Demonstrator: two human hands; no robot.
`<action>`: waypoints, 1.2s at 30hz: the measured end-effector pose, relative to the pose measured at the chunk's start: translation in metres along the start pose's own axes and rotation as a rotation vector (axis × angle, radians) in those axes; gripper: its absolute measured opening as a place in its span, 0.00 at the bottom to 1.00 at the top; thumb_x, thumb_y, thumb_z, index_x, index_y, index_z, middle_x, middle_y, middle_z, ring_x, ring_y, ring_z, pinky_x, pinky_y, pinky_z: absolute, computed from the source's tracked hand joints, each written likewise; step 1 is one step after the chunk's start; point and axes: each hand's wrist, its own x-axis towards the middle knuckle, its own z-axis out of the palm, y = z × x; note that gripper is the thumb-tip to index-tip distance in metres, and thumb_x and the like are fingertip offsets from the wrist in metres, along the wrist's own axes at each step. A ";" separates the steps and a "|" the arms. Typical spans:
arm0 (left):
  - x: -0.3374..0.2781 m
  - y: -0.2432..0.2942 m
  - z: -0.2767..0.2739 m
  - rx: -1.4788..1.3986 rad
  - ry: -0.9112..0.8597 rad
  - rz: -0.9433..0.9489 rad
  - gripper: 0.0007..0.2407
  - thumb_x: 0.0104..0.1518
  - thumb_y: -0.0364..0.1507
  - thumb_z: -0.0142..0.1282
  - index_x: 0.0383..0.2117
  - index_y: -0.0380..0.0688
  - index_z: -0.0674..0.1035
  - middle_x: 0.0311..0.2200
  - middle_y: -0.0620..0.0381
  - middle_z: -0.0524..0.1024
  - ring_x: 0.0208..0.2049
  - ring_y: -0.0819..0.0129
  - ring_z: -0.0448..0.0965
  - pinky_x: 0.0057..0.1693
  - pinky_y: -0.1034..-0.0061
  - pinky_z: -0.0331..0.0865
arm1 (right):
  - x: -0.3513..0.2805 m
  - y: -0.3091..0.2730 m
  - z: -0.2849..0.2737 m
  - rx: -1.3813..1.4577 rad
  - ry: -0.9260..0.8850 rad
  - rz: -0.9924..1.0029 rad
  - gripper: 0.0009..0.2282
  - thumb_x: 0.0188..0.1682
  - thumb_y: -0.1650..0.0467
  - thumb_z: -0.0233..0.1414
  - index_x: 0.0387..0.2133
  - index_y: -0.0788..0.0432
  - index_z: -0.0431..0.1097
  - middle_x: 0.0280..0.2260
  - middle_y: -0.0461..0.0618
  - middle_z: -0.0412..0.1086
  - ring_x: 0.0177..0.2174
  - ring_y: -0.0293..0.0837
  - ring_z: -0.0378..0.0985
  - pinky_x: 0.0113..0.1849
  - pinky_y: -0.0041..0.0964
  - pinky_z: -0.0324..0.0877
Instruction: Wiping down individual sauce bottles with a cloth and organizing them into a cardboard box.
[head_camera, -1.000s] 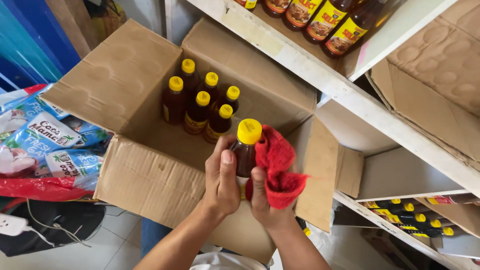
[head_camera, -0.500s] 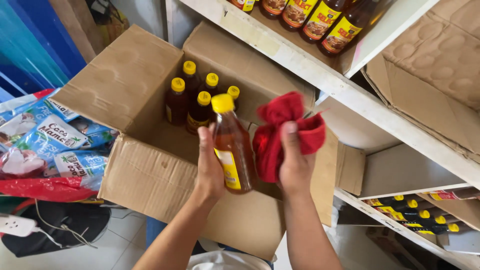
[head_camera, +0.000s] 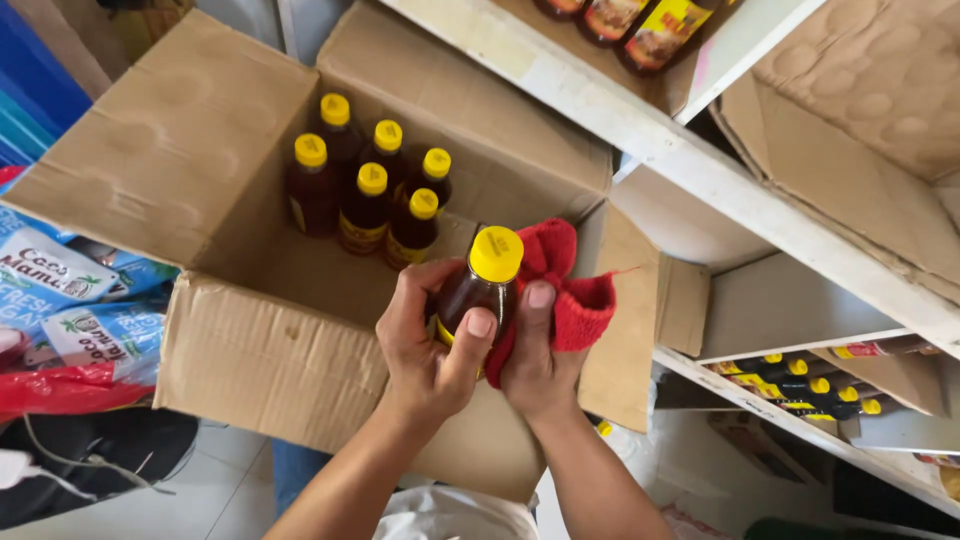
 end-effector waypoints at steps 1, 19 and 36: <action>0.002 -0.001 -0.001 0.002 -0.003 0.001 0.18 0.56 0.39 0.60 0.43 0.34 0.78 0.23 0.53 0.69 0.22 0.68 0.68 0.30 0.75 0.65 | 0.004 -0.002 0.000 0.002 0.003 0.001 0.14 0.60 0.67 0.42 0.38 0.65 0.74 0.33 0.57 0.78 0.31 0.41 0.76 0.40 0.42 0.74; 0.026 -0.002 -0.028 -0.812 -0.212 -0.801 0.24 0.69 0.50 0.36 0.47 0.42 0.78 0.31 0.46 0.82 0.33 0.62 0.86 0.44 0.64 0.79 | 0.029 0.003 -0.021 0.702 0.353 0.575 0.14 0.51 0.57 0.57 0.40 0.51 0.69 0.38 0.54 0.77 0.39 0.50 0.84 0.46 0.41 0.80; 0.007 0.009 0.012 0.130 0.059 -0.323 0.15 0.65 0.42 0.48 0.48 0.47 0.76 0.24 0.54 0.70 0.26 0.65 0.71 0.34 0.71 0.68 | -0.016 0.057 -0.013 0.032 -0.149 0.015 0.21 0.45 0.58 0.64 0.39 0.64 0.74 0.32 0.56 0.72 0.33 0.46 0.73 0.39 0.48 0.75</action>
